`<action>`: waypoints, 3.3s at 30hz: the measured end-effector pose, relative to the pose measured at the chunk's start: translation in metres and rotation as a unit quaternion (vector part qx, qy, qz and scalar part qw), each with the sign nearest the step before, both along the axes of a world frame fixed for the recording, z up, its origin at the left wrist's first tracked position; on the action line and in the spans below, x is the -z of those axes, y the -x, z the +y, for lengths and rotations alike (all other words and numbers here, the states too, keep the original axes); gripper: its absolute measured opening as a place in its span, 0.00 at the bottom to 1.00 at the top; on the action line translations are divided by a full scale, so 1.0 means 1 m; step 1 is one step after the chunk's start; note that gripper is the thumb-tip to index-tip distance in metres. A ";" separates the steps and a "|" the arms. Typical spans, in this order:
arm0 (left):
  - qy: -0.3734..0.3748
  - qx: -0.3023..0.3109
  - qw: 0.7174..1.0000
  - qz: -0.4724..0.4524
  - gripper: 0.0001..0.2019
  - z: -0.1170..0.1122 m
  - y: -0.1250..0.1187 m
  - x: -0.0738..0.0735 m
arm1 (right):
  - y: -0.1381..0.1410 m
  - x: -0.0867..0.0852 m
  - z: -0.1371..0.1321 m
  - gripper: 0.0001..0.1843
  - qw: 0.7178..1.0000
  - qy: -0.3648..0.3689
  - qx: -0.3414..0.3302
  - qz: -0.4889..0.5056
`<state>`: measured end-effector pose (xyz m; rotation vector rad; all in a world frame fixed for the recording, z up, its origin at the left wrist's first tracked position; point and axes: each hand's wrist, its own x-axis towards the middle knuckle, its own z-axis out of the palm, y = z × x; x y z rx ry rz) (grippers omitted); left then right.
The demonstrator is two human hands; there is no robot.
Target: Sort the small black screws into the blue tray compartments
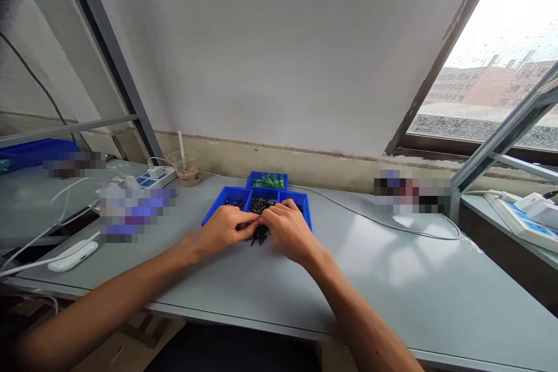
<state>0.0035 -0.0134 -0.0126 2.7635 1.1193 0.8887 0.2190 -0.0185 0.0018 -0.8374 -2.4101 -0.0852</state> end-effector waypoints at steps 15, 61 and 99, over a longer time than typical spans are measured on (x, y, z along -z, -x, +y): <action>-0.034 0.002 0.999 0.004 0.14 -0.001 0.002 0.000 | 0.002 0.000 -0.001 0.19 0.999 0.033 -0.007 0.029; -0.044 -0.044 0.998 -0.016 0.15 0.000 0.002 0.001 | 0.002 -0.002 -0.003 0.08 0.998 -0.039 0.000 0.049; -0.012 -0.066 0.997 -0.030 0.17 0.003 0.003 0.000 | -0.001 0.001 0.001 0.09 0.996 -0.048 0.029 0.063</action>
